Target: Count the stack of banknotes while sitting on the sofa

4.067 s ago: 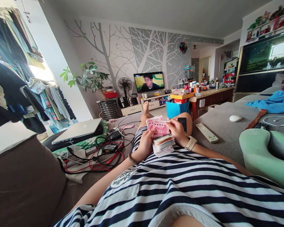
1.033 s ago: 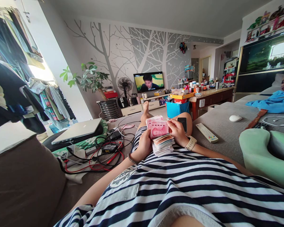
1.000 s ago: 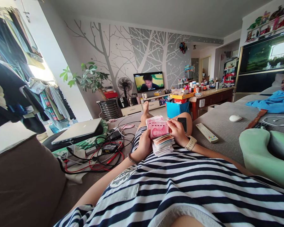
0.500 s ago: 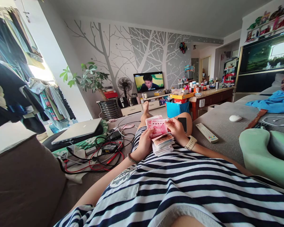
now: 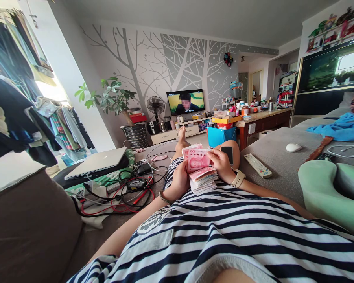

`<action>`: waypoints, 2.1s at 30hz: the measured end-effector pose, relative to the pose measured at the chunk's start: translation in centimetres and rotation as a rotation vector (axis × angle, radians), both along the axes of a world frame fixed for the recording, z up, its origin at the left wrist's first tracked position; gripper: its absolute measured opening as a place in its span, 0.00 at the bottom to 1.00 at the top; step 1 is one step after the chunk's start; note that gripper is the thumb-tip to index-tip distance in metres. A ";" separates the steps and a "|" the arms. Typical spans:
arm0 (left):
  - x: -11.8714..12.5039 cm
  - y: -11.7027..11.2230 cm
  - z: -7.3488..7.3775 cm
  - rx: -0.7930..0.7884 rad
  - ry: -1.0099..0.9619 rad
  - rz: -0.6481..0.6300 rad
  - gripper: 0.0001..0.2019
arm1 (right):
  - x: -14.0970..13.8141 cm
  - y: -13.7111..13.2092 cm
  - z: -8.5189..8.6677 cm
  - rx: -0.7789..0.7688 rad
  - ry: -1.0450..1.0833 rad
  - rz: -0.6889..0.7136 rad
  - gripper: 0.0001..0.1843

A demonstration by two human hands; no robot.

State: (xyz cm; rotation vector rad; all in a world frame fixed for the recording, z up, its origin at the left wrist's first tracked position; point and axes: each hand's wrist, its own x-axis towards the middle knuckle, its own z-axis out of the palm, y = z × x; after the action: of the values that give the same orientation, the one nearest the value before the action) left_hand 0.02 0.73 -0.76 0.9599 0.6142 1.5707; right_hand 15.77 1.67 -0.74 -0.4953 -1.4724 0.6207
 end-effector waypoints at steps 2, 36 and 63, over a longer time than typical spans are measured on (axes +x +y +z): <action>-0.1 0.0 -0.1 0.013 0.012 0.008 0.04 | 0.0 -0.1 0.0 0.002 0.002 0.005 0.21; 0.4 -1.7 1.0 -0.112 0.128 0.239 0.09 | 0.0 0.0 0.0 -0.039 -0.015 -0.013 0.24; 0.2 -1.1 0.4 -0.098 0.129 0.198 0.09 | -0.1 0.5 -0.5 -0.057 -0.006 -0.015 0.24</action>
State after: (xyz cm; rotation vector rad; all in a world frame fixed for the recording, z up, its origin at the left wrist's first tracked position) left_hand 0.24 -0.37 -0.35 0.9539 0.8915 1.6438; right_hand 15.65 2.16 -1.21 -0.5520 -1.4588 0.6515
